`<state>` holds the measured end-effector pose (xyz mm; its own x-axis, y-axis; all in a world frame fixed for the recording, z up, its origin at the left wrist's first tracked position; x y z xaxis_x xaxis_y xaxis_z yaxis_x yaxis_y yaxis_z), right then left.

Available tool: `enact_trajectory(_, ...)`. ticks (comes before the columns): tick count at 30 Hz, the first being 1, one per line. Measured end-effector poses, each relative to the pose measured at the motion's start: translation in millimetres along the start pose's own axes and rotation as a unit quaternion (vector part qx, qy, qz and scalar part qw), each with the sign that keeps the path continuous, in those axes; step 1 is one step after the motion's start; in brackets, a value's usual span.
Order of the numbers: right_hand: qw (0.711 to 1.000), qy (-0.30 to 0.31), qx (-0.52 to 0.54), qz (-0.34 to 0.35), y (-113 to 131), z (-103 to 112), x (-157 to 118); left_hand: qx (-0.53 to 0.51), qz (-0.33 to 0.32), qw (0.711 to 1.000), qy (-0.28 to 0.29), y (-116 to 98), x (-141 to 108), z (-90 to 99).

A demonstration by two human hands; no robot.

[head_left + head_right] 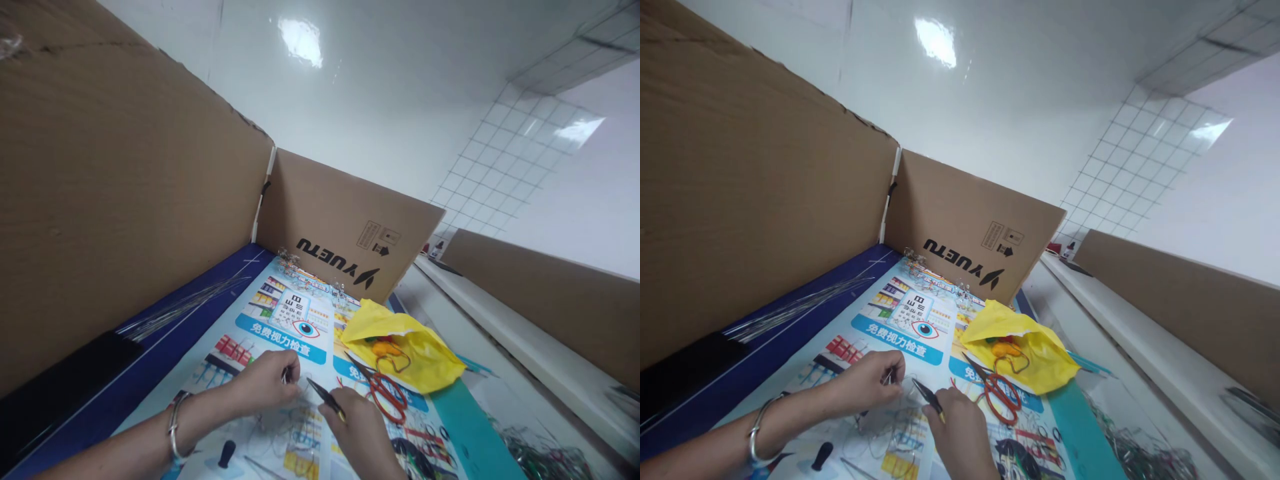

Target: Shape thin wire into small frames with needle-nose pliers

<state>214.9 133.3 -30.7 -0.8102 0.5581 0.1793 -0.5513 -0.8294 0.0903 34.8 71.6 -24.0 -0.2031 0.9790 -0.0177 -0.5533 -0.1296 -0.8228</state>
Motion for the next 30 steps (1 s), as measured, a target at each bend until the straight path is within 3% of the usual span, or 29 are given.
enact_trajectory(4,1.0,0.007,0.028,-0.003,2.9,5.8,-1.1,-0.028,0.005,1.0,0.004,2.0,0.3,-0.9)
enact_trajectory(13,0.983,0.055,0.173,0.025,0.7,6.7,3.0,-0.145,0.03,0.986,0.078,10.2,6.1,-3.2)
enact_trajectory(22,0.978,0.077,0.19,0.038,5.5,6.8,-0.2,-0.136,0.043,0.986,0.084,9.6,5.8,-0.2)
enact_trajectory(30,0.978,0.089,0.188,0.022,4.6,6.4,1.6,-0.19,0.076,0.973,0.108,8.2,5.6,1.0)
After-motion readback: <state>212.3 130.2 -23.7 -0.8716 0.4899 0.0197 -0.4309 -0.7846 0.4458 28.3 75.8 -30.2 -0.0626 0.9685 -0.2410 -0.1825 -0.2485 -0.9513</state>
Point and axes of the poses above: each hand's wrist, its own x-axis towards the middle knuckle, its own z-axis out of the back of the hand, y = z × x, the point moved 3 cm from there along x, towards the middle knuckle, and after that the axes turned 11 degrees about z, right-handed, at the moved point
